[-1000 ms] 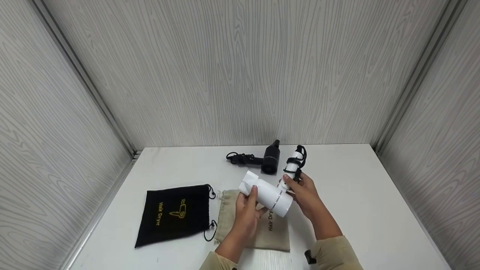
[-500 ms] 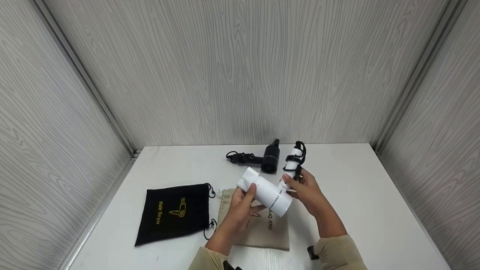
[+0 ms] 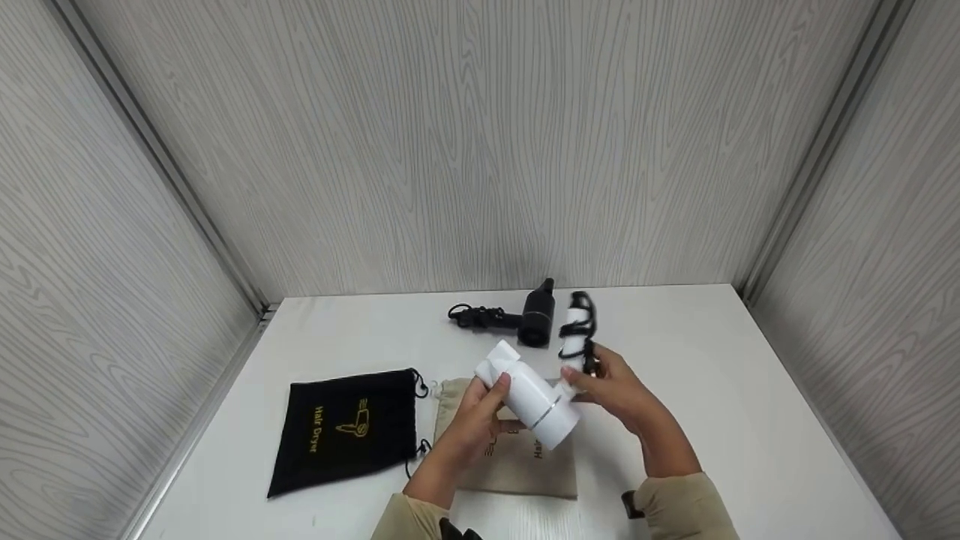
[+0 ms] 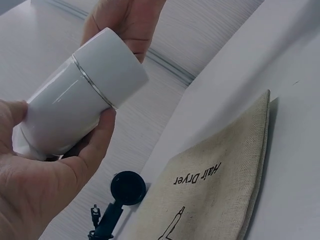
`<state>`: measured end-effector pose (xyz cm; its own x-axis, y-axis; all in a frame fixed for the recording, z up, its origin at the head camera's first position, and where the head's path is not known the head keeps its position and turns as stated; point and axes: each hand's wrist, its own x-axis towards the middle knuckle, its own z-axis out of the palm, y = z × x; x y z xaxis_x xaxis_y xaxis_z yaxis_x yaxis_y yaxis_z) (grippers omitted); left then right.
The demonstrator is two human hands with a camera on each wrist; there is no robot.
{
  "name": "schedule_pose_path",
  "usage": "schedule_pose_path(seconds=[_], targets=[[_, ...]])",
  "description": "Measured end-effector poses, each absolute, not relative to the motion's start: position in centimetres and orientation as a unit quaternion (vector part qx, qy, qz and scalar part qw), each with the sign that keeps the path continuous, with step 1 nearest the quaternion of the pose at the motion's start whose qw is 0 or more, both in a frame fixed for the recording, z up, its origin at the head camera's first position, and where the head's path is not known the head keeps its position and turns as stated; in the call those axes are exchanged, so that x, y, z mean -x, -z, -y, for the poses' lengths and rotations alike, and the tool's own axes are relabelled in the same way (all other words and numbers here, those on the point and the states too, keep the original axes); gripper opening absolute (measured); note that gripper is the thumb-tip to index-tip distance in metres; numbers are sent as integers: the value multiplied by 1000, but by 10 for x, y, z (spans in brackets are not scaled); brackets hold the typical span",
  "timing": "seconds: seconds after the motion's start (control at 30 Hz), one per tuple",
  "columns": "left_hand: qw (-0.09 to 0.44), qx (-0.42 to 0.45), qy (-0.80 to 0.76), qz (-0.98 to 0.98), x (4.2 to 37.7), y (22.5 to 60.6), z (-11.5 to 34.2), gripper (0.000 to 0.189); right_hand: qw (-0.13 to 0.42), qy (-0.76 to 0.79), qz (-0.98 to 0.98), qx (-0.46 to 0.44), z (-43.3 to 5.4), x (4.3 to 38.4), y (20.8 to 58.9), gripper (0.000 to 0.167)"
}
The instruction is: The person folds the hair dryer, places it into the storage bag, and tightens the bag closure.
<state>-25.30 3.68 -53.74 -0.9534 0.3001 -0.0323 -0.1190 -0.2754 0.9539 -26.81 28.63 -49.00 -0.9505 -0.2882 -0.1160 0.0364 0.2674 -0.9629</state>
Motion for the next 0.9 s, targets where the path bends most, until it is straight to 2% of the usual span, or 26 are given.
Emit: schedule_pose_path(seconds=[0.13,0.4,0.73,0.9], targets=[[122,-94,-767,-623,255,533,-33,55,156,576,-792,131,-287,261,493,63],[137,-87,-753,-637,253,535,-34,56,156,578,-790,132,-289,254,499,66],[159,-72,-779,-602,250,531,-29,57,161,539,-810,167,-284,253,485,61],[169,-100,-750,-632,252,525,-26,52,167,498,-828,195,-279,248,482,56]])
